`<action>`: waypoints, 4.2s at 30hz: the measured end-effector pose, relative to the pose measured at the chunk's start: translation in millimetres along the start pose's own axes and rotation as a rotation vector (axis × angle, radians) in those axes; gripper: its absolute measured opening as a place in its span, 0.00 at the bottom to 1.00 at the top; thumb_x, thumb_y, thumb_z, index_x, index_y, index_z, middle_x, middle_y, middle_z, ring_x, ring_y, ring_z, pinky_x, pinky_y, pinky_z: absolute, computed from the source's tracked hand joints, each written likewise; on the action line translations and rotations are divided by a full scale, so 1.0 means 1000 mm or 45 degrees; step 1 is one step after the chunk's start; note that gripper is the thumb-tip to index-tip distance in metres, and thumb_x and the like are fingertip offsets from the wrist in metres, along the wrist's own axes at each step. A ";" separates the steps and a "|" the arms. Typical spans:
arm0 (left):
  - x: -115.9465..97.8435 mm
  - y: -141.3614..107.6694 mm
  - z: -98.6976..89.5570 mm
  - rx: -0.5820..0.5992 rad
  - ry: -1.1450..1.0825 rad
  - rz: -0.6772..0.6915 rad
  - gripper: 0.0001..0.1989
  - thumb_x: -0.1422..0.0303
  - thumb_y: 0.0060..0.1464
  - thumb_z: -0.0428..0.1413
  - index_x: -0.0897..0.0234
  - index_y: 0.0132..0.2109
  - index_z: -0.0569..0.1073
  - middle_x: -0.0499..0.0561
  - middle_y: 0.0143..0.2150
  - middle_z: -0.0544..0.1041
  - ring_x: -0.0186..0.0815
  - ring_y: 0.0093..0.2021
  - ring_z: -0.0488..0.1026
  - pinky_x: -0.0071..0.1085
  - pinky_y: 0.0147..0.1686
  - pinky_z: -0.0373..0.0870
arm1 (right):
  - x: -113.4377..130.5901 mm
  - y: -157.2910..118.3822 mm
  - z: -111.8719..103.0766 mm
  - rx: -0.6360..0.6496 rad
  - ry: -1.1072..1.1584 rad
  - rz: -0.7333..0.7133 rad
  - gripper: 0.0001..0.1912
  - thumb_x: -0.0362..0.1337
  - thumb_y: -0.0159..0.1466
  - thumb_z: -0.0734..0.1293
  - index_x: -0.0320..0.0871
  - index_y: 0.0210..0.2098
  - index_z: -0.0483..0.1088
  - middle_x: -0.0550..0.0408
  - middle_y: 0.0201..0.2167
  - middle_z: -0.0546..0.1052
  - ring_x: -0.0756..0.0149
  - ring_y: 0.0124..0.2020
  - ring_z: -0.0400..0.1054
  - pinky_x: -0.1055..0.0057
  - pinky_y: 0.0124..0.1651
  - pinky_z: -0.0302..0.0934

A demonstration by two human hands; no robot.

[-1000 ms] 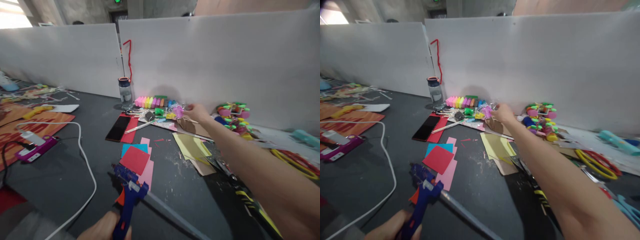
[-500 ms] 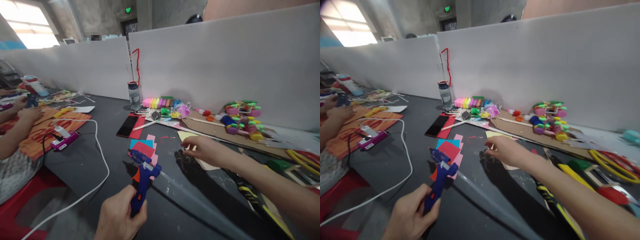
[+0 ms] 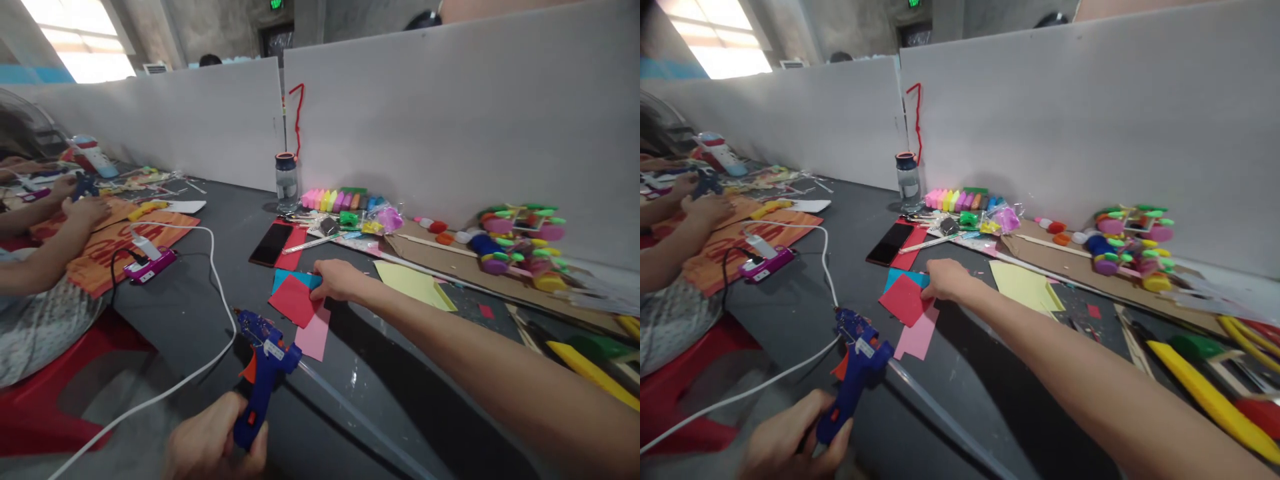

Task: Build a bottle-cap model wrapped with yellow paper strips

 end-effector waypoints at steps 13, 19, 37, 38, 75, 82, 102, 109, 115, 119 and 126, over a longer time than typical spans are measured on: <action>0.025 0.028 -0.005 0.055 -0.041 -0.009 0.07 0.66 0.56 0.55 0.59 0.30 0.67 0.37 0.15 0.62 0.26 0.13 0.64 0.22 0.17 0.60 | 0.036 0.028 0.016 0.131 0.502 -0.049 0.17 0.43 0.69 0.66 0.40 0.53 0.69 0.50 0.48 0.75 0.63 0.43 0.73 0.61 0.44 0.71; 0.025 0.057 0.011 0.167 -0.093 -0.202 0.10 0.66 0.55 0.55 0.59 0.27 0.63 0.38 0.17 0.61 0.27 0.15 0.63 0.24 0.19 0.58 | 0.011 0.022 -0.010 -0.051 0.490 -0.036 0.16 0.43 0.69 0.66 0.40 0.52 0.70 0.50 0.47 0.75 0.63 0.42 0.73 0.61 0.44 0.71; 0.025 0.049 0.044 0.698 0.024 -0.563 0.08 0.60 0.59 0.52 0.58 0.36 0.71 0.42 0.21 0.69 0.35 0.23 0.72 0.27 0.25 0.57 | -0.100 -0.141 -0.004 -0.405 0.182 0.051 0.16 0.45 0.67 0.62 0.43 0.44 0.75 0.50 0.37 0.80 0.62 0.34 0.74 0.69 0.35 0.63; 0.031 0.047 0.043 0.702 0.044 -0.549 0.10 0.58 0.58 0.53 0.58 0.34 0.70 0.42 0.21 0.69 0.35 0.22 0.72 0.27 0.25 0.58 | -0.109 -0.151 0.000 -0.446 0.119 0.096 0.15 0.43 0.67 0.61 0.42 0.45 0.75 0.48 0.39 0.80 0.60 0.36 0.74 0.67 0.37 0.64; -0.215 0.206 0.170 1.184 -0.033 0.860 0.15 0.62 0.63 0.56 0.65 0.53 0.72 0.55 0.52 0.76 0.40 0.48 0.76 0.43 0.47 0.76 | -0.158 -0.295 0.078 -1.022 0.094 0.164 0.12 0.40 0.70 0.59 0.46 0.38 0.72 0.52 0.31 0.77 0.61 0.33 0.72 0.66 0.34 0.65; -0.210 0.208 0.173 1.246 -0.066 0.792 0.15 0.62 0.63 0.56 0.65 0.53 0.72 0.56 0.52 0.75 0.41 0.48 0.75 0.44 0.47 0.75 | -0.157 -0.296 0.078 -1.013 0.089 0.135 0.14 0.41 0.72 0.57 0.45 0.38 0.72 0.50 0.33 0.78 0.60 0.33 0.72 0.65 0.35 0.66; -0.187 0.208 0.170 1.356 -0.168 0.516 0.16 0.62 0.63 0.56 0.65 0.54 0.72 0.56 0.53 0.75 0.41 0.49 0.75 0.45 0.48 0.75 | -0.160 -0.295 0.081 -0.994 0.194 0.137 0.14 0.43 0.71 0.58 0.47 0.39 0.73 0.50 0.36 0.79 0.59 0.35 0.74 0.63 0.37 0.69; -0.180 0.222 0.157 1.297 -0.390 0.371 0.13 0.62 0.62 0.57 0.66 0.49 0.74 0.54 0.49 0.76 0.39 0.45 0.75 0.42 0.45 0.75 | -0.157 -0.299 0.079 -1.058 0.151 0.130 0.14 0.43 0.72 0.57 0.47 0.39 0.73 0.50 0.34 0.79 0.60 0.34 0.74 0.64 0.36 0.68; -0.190 0.216 0.155 1.455 -0.968 0.050 0.11 0.71 0.61 0.53 0.65 0.51 0.70 0.46 0.31 0.76 0.31 0.28 0.72 0.28 0.29 0.69 | -0.159 -0.297 0.080 -1.040 0.166 0.114 0.11 0.40 0.71 0.59 0.45 0.40 0.72 0.50 0.35 0.79 0.60 0.35 0.74 0.65 0.37 0.67; -0.192 0.199 0.160 1.596 -1.336 -0.310 0.06 0.72 0.62 0.52 0.66 0.45 0.71 0.45 0.27 0.72 0.28 0.24 0.69 0.24 0.23 0.65 | -0.151 -0.296 0.077 -1.016 0.130 0.095 0.10 0.38 0.71 0.60 0.43 0.40 0.72 0.51 0.33 0.78 0.60 0.34 0.73 0.66 0.35 0.66; -0.171 0.172 0.149 1.523 -1.756 -0.866 0.13 0.60 0.65 0.53 0.67 0.39 0.70 0.41 0.26 0.65 0.22 0.18 0.56 0.20 0.15 0.55 | -0.125 -0.270 0.051 -0.511 0.004 0.185 0.08 0.35 0.69 0.63 0.43 0.37 0.74 0.52 0.34 0.76 0.60 0.36 0.72 0.63 0.39 0.66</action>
Point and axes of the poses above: each hand's wrist, its own y-axis towards the middle knuckle, its own z-axis out of the palm, x = y × z, the point moved 6 cm from there along y, towards the middle knuckle
